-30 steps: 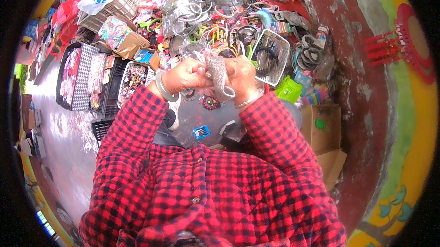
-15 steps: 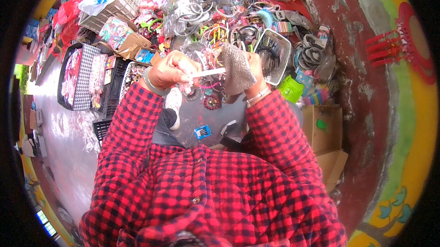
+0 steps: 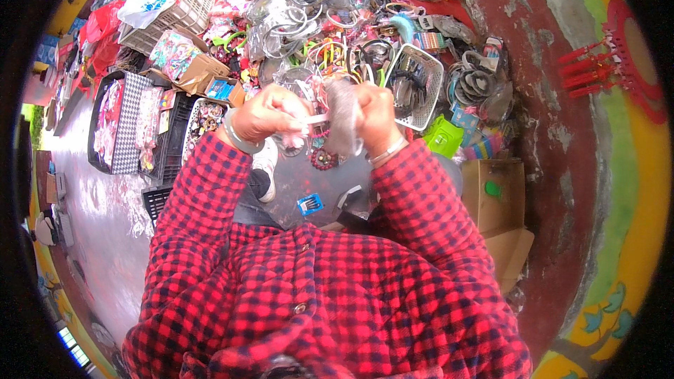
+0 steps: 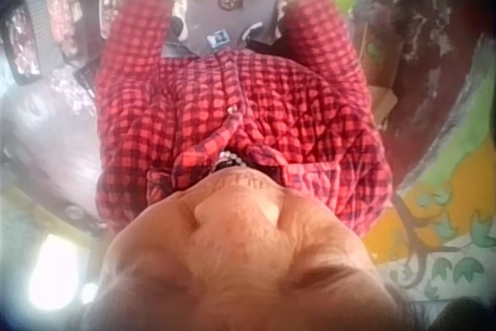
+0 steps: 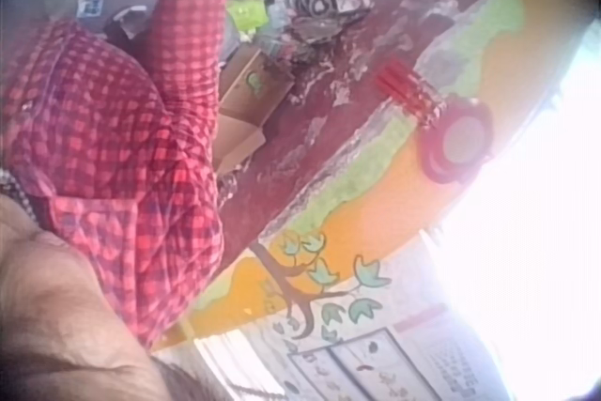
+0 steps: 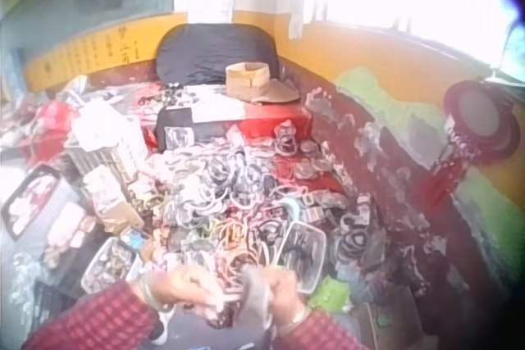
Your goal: The person sits on the floor and cleans various bracelets using a cloth. They pick up bracelets from a pile, wipe them, and place them into a black basket. The person also dips the cloth into a bucket of water to clean it.
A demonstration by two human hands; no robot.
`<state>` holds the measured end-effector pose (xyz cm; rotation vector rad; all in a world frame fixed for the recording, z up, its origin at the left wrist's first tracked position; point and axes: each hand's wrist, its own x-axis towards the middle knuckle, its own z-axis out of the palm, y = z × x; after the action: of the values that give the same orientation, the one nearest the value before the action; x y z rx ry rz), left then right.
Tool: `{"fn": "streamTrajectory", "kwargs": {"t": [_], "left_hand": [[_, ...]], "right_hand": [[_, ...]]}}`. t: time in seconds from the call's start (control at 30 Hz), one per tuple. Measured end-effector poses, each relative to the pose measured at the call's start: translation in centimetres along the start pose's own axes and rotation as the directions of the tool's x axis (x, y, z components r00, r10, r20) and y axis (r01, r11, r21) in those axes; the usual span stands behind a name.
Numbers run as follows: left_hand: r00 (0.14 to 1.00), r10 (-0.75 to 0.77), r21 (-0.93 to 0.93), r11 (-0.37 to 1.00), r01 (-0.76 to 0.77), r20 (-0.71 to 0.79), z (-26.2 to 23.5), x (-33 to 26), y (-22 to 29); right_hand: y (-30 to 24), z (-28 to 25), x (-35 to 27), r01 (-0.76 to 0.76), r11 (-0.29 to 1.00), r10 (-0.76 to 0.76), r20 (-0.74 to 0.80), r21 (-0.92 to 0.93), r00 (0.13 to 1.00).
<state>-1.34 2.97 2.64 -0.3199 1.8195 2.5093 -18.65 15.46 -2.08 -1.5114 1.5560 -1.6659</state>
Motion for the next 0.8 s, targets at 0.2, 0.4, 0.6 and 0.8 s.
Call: {"fn": "streamTrajectory", "kwargs": {"t": [0.2,0.4,0.6,0.8], "left_hand": [[0.951,0.296,-0.148,0.948,-0.281,0.088,-1.5,-0.1,-0.7],[0.914,0.395,-0.305,0.885,-0.352,0.093,-1.3,0.2,-0.9],[0.994,-0.109,0.040,0.993,0.109,-0.007,-0.6,0.5,-1.1],[0.998,-0.058,0.043,0.997,0.060,-0.039,0.3,0.1,-0.6]], "right_hand": [[-0.3,-0.5,0.1,-0.241,0.762,0.257,0.061,0.601,0.965],[-0.4,-0.6,0.6,-0.255,0.957,0.233,0.154,0.140,0.960],[-1.0,0.7,0.3,0.186,0.938,-0.123,0.219,-0.292,0.968],[-1.0,1.1,0.4,0.203,0.970,-0.198,0.045,-0.131,0.979]]}}
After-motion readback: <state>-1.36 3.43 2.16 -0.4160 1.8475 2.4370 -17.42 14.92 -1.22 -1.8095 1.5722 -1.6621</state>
